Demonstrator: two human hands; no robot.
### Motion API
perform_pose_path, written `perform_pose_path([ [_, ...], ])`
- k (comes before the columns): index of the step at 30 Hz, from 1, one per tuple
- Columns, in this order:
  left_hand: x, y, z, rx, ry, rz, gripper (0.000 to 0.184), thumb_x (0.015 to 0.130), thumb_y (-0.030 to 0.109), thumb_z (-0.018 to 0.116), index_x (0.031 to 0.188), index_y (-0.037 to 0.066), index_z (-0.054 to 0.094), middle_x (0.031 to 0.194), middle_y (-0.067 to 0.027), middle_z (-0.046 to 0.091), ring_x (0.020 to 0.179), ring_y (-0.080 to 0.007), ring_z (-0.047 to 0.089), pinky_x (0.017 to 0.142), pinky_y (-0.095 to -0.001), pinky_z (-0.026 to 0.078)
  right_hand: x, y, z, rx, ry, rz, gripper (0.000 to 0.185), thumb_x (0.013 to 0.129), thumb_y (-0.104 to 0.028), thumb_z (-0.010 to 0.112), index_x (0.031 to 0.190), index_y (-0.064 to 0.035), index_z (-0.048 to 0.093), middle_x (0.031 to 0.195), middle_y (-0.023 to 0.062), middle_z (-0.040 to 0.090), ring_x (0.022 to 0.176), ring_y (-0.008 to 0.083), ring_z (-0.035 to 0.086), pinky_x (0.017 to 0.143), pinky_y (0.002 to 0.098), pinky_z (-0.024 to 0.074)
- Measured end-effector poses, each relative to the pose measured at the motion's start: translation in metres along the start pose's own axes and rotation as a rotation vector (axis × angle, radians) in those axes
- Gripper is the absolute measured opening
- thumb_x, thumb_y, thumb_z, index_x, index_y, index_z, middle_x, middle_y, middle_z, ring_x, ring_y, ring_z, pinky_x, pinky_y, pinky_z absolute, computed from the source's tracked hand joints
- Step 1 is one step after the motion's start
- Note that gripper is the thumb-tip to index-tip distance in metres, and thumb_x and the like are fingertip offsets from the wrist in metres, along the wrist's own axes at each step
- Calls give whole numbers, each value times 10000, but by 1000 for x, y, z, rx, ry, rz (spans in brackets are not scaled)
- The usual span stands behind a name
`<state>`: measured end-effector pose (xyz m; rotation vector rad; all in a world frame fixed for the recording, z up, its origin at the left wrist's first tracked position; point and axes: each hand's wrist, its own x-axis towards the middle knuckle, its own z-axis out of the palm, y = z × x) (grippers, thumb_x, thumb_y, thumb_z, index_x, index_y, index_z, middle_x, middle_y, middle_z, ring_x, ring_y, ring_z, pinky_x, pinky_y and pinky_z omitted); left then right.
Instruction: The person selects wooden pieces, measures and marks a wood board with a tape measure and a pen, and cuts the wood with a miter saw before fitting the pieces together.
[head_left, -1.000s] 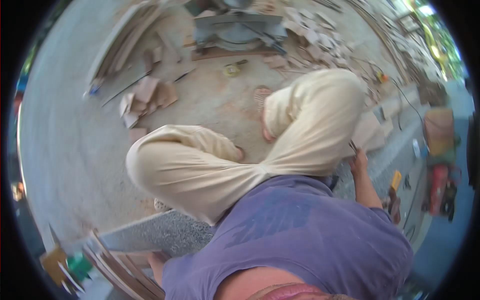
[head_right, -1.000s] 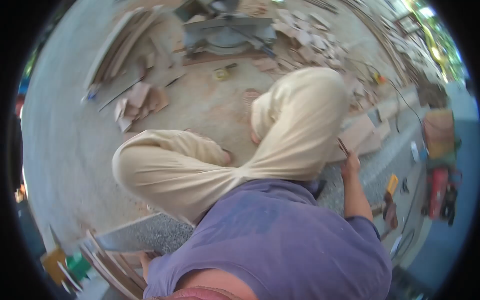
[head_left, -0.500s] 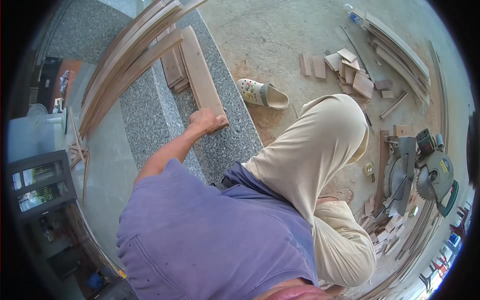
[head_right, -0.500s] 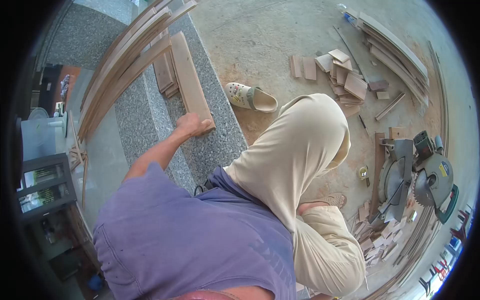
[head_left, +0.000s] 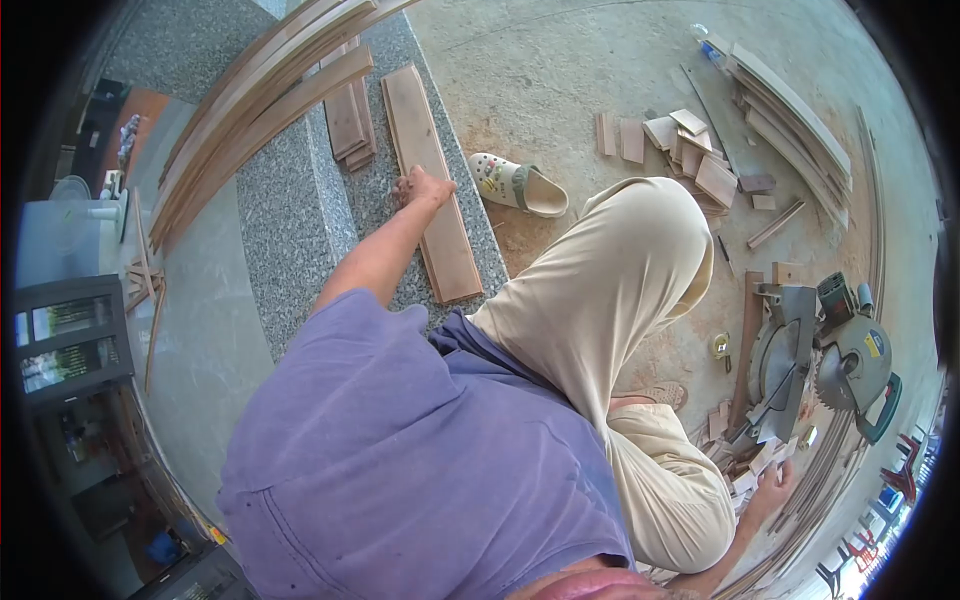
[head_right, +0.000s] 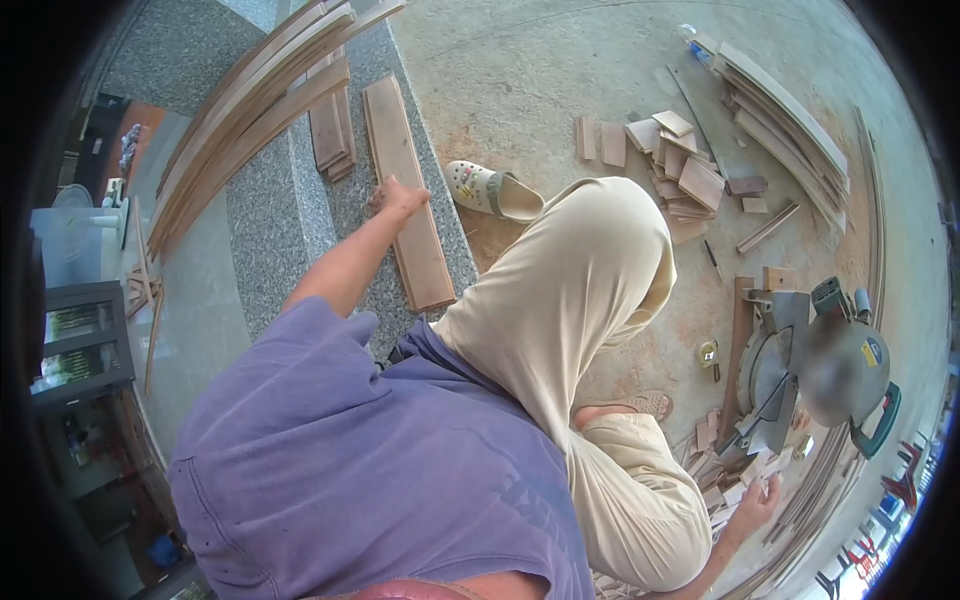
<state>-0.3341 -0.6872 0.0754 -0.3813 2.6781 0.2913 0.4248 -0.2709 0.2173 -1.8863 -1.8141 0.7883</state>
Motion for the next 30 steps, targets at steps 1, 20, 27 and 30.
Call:
perform_pose_path([
  [1,9,5,1,11,28,-20,1053,699,531,876,1513,59,403,1554,-233,388,1473,-398,362,1168,-519,391,-7,-8,2,18,-95,4,527,993,-170,654,1474,-16,501,1422,108,576,1105,179,625,857,336,527],
  [20,74,-56,15,-953,-168,189,515,757,177,902,1142,-27,627,1038,-158,735,865,-282,736,766,-399,623,-37,-19,8,85,-364,92,482,976,-213,705,1387,1,575,1125,62,658,881,97,606,713,243,496],
  [27,42,-41,-19,-1075,-754,461,428,878,132,801,1238,-25,631,1099,-122,731,924,-209,724,814,-372,621,-35,-52,6,89,-297,59,458,974,-159,671,1378,30,566,1119,54,669,913,92,603,754,250,486],
  [30,9,-6,-38,-1015,-908,572,444,888,163,806,1257,-15,636,1122,-110,727,954,-187,718,824,-353,616,-37,-66,-3,105,-260,19,436,970,-135,662,1360,39,577,1121,64,675,929,100,609,786,261,496],
])
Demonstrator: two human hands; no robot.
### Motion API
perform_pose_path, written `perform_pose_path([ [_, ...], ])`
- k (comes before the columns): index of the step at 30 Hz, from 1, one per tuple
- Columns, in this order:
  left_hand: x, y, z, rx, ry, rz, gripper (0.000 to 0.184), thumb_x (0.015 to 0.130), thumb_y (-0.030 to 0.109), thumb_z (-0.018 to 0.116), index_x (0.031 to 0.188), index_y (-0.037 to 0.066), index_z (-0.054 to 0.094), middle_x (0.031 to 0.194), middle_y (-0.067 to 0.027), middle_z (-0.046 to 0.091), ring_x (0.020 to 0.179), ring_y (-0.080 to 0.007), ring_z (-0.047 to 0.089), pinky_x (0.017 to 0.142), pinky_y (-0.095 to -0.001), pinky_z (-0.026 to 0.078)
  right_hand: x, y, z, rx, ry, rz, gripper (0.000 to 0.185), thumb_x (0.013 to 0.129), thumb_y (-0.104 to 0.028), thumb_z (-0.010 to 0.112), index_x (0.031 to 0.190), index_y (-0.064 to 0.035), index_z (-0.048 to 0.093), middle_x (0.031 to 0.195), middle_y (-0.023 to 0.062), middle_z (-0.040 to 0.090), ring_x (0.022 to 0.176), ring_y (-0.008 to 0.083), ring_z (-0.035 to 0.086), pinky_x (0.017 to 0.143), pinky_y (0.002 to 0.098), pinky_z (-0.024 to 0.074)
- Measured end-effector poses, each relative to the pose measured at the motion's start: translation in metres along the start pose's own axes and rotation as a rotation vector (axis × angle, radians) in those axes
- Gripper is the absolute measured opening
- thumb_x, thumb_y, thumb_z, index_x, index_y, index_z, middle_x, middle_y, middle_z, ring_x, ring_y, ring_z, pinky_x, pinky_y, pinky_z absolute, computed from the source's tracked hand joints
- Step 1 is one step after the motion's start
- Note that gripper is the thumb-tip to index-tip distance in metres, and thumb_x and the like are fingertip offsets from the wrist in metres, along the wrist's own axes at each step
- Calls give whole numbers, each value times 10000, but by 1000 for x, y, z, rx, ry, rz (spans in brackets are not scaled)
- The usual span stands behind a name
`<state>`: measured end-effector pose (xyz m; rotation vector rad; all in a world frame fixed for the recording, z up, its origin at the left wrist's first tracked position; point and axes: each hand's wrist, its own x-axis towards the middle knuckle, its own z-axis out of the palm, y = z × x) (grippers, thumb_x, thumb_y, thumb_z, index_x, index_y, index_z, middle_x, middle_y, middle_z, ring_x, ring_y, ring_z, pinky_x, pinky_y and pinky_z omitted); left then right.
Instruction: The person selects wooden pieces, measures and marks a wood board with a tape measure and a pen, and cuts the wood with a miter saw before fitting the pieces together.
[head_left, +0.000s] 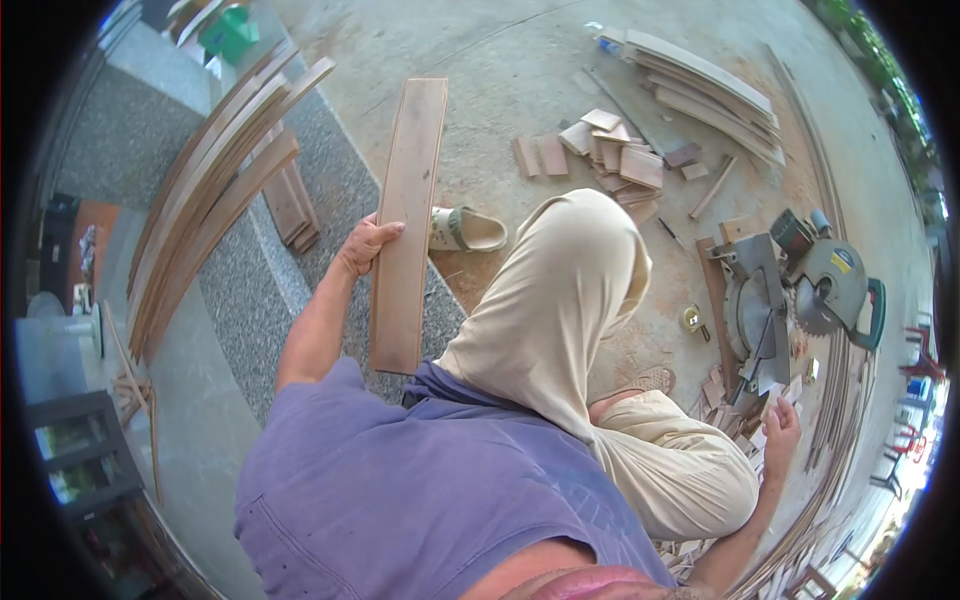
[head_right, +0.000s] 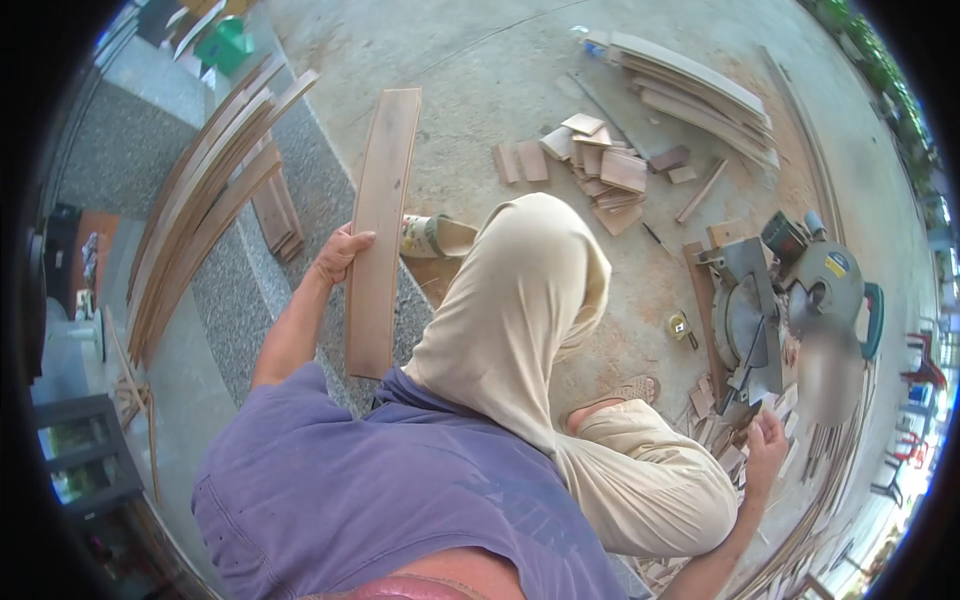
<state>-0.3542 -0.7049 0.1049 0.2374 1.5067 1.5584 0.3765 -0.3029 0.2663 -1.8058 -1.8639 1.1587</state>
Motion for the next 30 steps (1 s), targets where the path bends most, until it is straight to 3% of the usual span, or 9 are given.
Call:
perform_pose_path([
  [7,81,147,108,162,-290,373,436,923,209,775,1275,-18,650,1124,-63,724,954,-136,692,812,-299,585,-13,-55,-16,106,48,-266,393,971,-87,656,1335,44,587,1148,108,683,1036,147,639,950,296,502],
  [9,106,202,145,153,-217,584,408,926,200,768,1264,-4,661,1118,-52,722,956,-133,690,819,-306,583,-20,-71,-16,106,44,-326,392,972,-87,658,1336,39,588,1157,108,680,1048,148,639,947,295,505],
  [14,89,309,280,-254,-371,859,310,952,204,761,1207,43,690,1118,-38,721,986,-172,696,843,-337,582,-47,-115,-2,209,-35,-359,416,964,-104,677,1345,33,585,1182,113,675,1073,154,642,932,289,517],
  [21,53,291,421,-313,-823,674,376,1020,195,662,1367,74,581,1301,-40,667,1208,-205,632,1014,-377,517,-61,-174,37,438,-189,-524,564,939,-230,757,1389,45,558,1221,150,675,1081,161,645,917,293,535],
  [23,53,260,456,-313,-869,598,374,1017,198,666,1363,81,584,1301,-35,669,1204,-198,635,1011,-372,518,-56,-176,47,702,-282,-523,487,956,-225,746,1343,32,599,1150,127,703,995,152,684,843,293,567],
  [24,53,246,471,-321,-875,555,372,1014,201,671,1359,88,587,1301,-31,672,1201,-190,639,1008,-368,520,-51,-173,47,705,-262,-506,487,956,-225,746,1343,32,599,1150,127,703,995,152,684,843,293,567],
  [26,57,218,498,-358,-889,465,365,994,164,691,1338,87,597,1281,-40,679,1173,-193,654,973,-361,547,-34,-161,45,781,-309,-286,375,974,-216,727,1267,4,648,1042,85,727,861,138,710,751,288,593],
  [27,62,207,510,-389,-890,389,361,974,127,712,1317,85,606,1260,-48,687,1146,-195,670,937,-354,574,-25,-149,46,777,-255,-297,271,991,-227,709,1168,-23,685,951,49,733,762,126,710,692,284,602],
  [30,105,176,532,-201,-975,236,386,955,118,728,1317,85,598,1261,-61,687,1149,-204,674,924,-372,588,4,-105,30,844,-212,-249,254,997,-251,702,1125,-32,686,950,50,731,778,120,707,698,284,600],
])
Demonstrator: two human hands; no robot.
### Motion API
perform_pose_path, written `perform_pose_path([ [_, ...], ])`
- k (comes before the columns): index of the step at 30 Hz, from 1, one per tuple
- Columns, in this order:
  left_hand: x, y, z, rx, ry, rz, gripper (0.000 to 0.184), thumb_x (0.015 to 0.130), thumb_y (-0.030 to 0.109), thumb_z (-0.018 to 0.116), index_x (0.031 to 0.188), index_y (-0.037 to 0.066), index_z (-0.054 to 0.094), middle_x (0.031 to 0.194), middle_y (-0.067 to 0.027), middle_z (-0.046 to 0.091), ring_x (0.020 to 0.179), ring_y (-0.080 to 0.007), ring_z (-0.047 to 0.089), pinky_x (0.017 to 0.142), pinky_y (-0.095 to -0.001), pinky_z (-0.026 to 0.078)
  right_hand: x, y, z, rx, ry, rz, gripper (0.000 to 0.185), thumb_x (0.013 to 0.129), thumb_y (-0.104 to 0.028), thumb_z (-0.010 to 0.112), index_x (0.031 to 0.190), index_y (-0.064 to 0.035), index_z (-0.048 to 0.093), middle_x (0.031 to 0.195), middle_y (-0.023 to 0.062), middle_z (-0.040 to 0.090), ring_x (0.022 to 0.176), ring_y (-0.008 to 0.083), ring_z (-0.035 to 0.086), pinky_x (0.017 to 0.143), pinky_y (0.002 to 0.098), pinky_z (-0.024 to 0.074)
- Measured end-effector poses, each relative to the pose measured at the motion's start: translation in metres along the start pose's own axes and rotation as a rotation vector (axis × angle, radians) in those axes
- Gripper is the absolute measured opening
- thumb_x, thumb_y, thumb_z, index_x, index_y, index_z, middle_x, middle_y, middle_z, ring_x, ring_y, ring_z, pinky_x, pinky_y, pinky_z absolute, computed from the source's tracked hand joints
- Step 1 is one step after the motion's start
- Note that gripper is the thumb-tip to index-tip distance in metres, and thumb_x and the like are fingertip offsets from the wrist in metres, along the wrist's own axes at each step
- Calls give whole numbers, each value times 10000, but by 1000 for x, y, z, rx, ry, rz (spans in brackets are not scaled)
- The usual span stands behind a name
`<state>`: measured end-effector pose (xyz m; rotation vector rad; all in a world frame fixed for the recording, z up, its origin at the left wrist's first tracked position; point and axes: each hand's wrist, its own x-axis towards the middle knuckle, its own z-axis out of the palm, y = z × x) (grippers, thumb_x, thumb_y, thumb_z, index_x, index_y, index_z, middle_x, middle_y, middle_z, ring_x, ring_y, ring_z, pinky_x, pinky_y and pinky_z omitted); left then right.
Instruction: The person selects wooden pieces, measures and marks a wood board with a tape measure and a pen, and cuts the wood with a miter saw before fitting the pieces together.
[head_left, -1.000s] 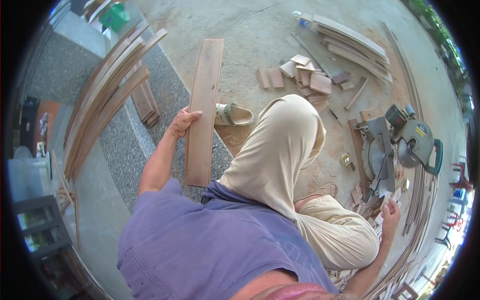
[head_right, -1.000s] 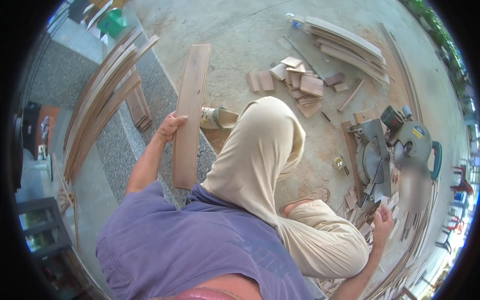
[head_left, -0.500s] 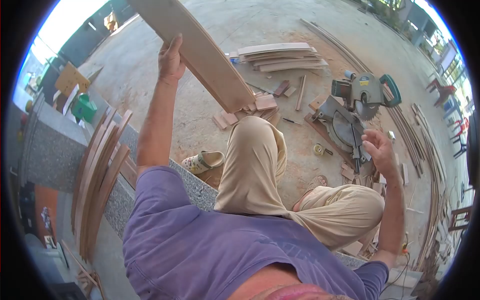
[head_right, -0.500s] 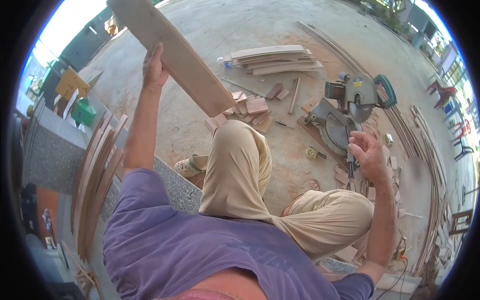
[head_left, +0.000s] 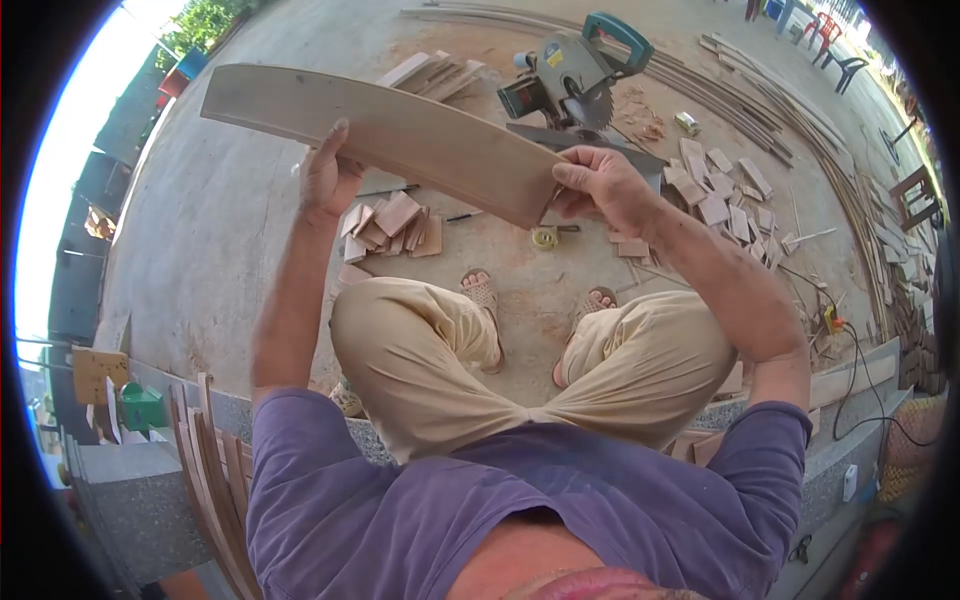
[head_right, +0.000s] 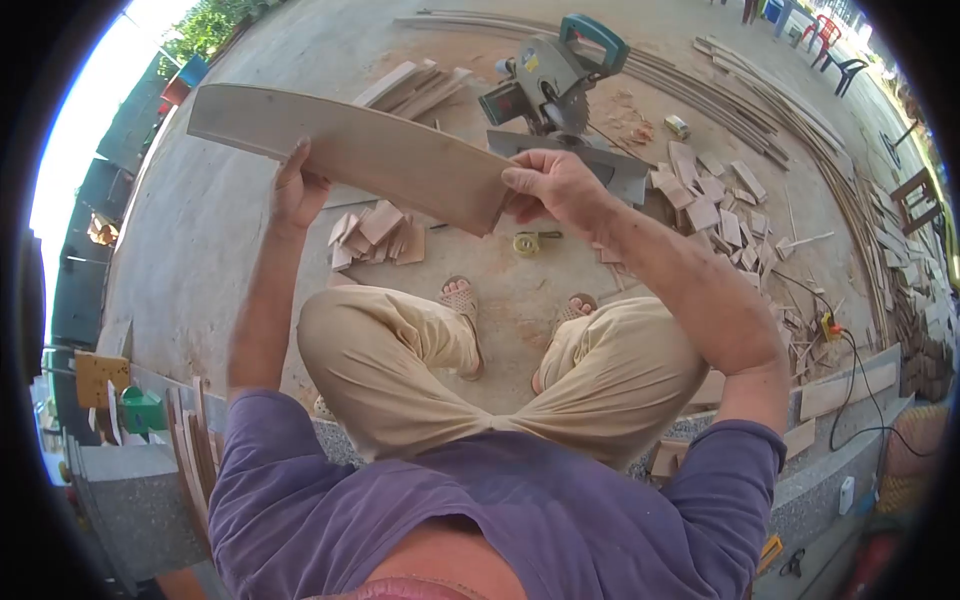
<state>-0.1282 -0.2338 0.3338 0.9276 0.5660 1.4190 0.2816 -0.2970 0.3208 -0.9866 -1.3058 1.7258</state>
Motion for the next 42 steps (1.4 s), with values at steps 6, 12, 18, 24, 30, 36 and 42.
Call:
perform_pose_path([
  [6,44,-104,-42,-146,109,-277,339,961,168,725,1273,87,622,1254,-65,703,1167,-213,675,978,-385,582,28,26,-65,95,66,99,315,970,-332,731,1132,-67,675,961,59,733,796,141,722,702,304,612],
  [12,48,-182,-77,-75,139,-566,346,989,313,700,1248,94,634,1128,-72,742,1035,-209,725,917,-417,604,46,68,-75,137,148,324,361,979,-305,711,1229,-61,619,1018,42,718,834,157,737,690,352,639],
  [18,30,-219,-101,255,94,-1131,427,943,468,728,1139,91,676,983,-59,773,852,-219,753,779,-407,612,64,91,-86,129,163,267,347,967,-187,685,1271,-29,625,1089,45,698,918,130,699,727,325,626],
  [24,78,-198,-71,1725,-419,-636,488,829,425,813,1088,35,673,945,-153,745,839,-310,721,791,-445,566,85,102,-125,-23,92,300,372,1009,-182,664,1334,-15,595,1130,5,679,928,69,640,773,265,584],
  [30,161,-238,-56,1591,-855,-466,468,788,286,825,1139,6,694,992,-226,728,969,-372,702,853,-445,523,112,135,-172,-360,56,139,332,998,-156,672,1291,-3,648,1074,-1,702,918,70,621,792,270,547],
  [36,228,-263,-41,1566,-960,-515,368,824,272,786,1102,37,731,949,-209,728,931,-383,692,839,-444,521,147,185,-232,-558,370,149,368,950,-131,687,1283,23,650,1082,76,753,894,122,674,791,278,542],
  [42,286,-287,-57,1999,-1021,-188,251,893,253,700,1057,63,711,939,-202,722,962,-403,680,844,-498,514,169,180,-245,-580,418,352,498,915,-213,732,1337,29,628,1087,109,754,884,151,686,743,286,538],
])
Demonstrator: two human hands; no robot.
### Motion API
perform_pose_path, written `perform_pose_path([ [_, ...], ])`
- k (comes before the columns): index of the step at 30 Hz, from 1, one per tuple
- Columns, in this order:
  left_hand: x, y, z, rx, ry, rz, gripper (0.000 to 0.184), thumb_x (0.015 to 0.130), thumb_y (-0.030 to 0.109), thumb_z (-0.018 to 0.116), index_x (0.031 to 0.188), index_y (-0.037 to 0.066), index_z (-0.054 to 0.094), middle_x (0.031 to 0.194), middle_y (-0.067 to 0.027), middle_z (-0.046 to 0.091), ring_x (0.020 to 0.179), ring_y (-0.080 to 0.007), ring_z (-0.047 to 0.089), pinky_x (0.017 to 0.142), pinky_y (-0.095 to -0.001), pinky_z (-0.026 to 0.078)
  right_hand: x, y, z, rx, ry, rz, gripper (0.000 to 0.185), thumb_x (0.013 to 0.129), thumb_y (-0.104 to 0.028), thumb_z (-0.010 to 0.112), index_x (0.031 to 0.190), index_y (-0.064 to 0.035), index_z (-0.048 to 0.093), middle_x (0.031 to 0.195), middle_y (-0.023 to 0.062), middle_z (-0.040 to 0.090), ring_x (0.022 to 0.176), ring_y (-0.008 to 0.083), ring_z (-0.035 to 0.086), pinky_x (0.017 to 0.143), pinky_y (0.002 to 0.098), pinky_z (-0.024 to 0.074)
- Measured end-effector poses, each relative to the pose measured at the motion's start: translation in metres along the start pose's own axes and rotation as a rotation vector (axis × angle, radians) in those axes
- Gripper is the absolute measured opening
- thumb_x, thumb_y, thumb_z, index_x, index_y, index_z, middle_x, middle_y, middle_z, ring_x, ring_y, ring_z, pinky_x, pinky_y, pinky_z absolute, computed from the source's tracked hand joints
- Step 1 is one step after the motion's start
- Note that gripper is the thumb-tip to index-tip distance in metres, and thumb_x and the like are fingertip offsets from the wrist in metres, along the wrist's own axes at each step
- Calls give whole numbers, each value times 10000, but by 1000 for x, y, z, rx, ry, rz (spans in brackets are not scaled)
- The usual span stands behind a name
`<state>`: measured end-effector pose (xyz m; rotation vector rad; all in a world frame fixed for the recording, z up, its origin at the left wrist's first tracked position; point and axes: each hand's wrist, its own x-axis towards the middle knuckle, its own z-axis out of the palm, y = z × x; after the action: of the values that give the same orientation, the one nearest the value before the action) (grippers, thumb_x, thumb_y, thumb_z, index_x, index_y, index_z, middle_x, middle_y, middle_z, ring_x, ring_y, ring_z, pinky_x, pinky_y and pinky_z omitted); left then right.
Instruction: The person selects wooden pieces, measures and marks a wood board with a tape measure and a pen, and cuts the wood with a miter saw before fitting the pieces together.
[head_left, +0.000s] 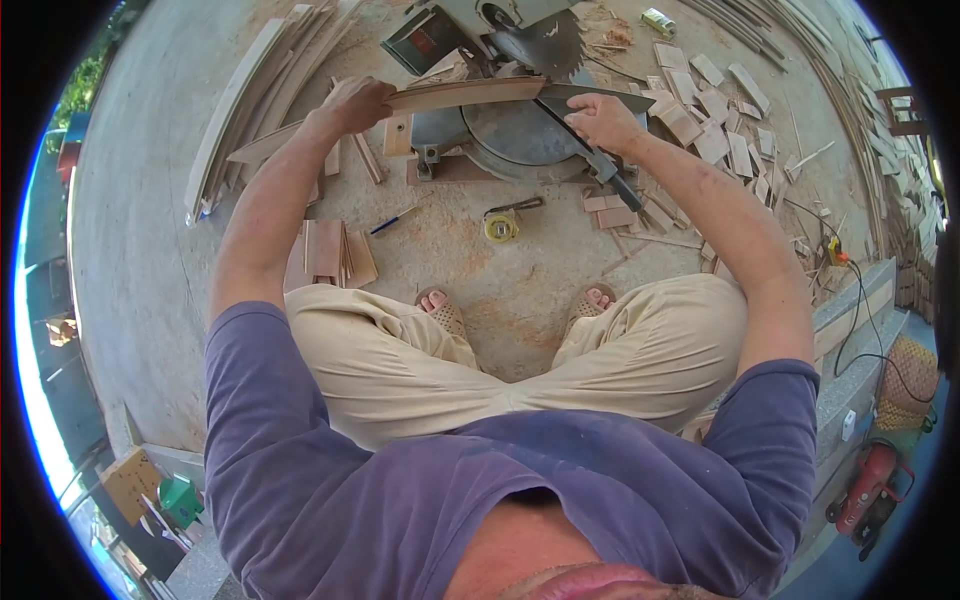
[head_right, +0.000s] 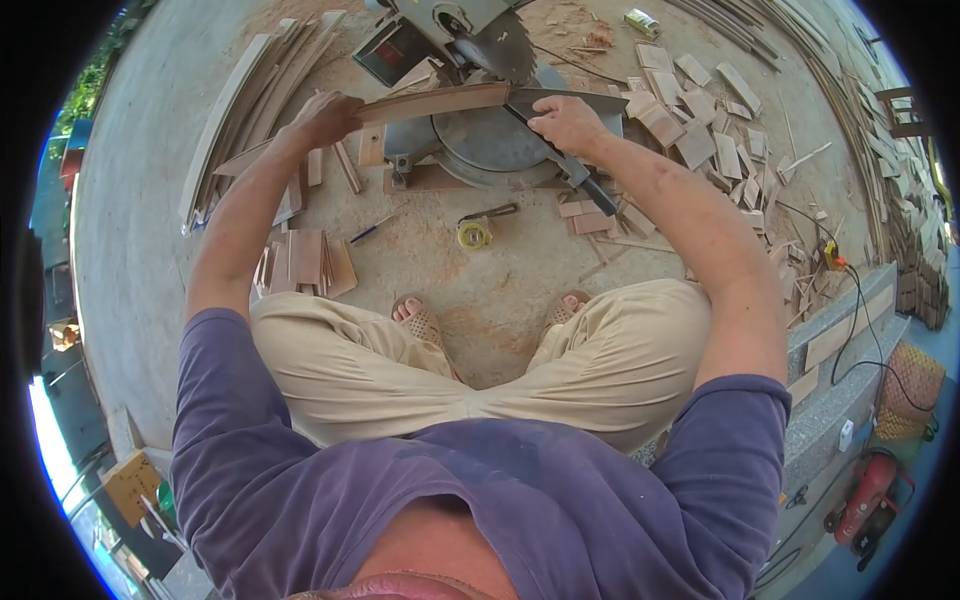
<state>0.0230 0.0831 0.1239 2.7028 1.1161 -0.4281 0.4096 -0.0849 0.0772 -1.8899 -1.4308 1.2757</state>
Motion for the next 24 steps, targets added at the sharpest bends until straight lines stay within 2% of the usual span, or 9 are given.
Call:
perform_pose_path([
  [3,12,-12,18,67,15,-36,235,919,240,665,1080,72,703,982,-203,723,994,-402,684,859,-506,523,5,-8,15,155,51,79,563,902,-279,758,1349,33,619,1064,112,740,873,175,684,702,315,541],
  [7,25,-17,23,119,72,-23,265,921,225,654,1143,88,703,1003,-195,732,985,-396,698,860,-503,535,9,-18,40,124,65,94,626,879,-330,786,1363,27,613,1039,110,726,857,179,678,683,319,550],
  [9,31,-14,23,134,91,-24,262,922,216,650,1146,92,704,1009,-193,733,984,-395,699,860,-501,537,17,-23,53,221,220,146,650,856,-378,802,1332,28,629,1034,108,725,857,186,687,704,322,566],
  [13,43,-8,25,155,69,-80,241,923,192,636,1133,97,707,1034,-178,735,1024,-374,698,870,-490,540,47,-14,69,440,338,149,626,826,-392,813,1265,26,660,1012,102,747,852,199,704,754,334,577],
  [15,46,-7,29,224,107,-85,230,924,194,637,1118,98,717,1034,-162,739,1046,-362,696,876,-485,541,62,6,69,124,597,54,554,810,-410,800,1183,-12,704,972,97,771,852,213,722,806,346,568],
  [18,42,7,26,342,126,-99,208,926,206,645,1079,98,736,1037,-129,745,1078,-339,691,886,-474,543,58,8,56,9,531,-68,489,806,-439,782,1111,-59,746,945,96,778,869,233,730,841,354,552],
  [22,43,26,13,392,98,-180,187,919,245,675,1006,101,755,1045,-103,741,1081,-314,688,883,-465,552,56,3,37,-42,328,-7,498,816,-508,759,1059,-73,766,938,110,775,892,270,731,846,378,546],
  [24,44,31,7,400,125,-197,213,917,267,676,1021,95,748,1059,-114,735,1083,-321,687,877,-471,556,65,8,32,-247,338,-185,533,816,-554,746,1036,-69,773,918,115,771,893,300,724,851,396,544],
])
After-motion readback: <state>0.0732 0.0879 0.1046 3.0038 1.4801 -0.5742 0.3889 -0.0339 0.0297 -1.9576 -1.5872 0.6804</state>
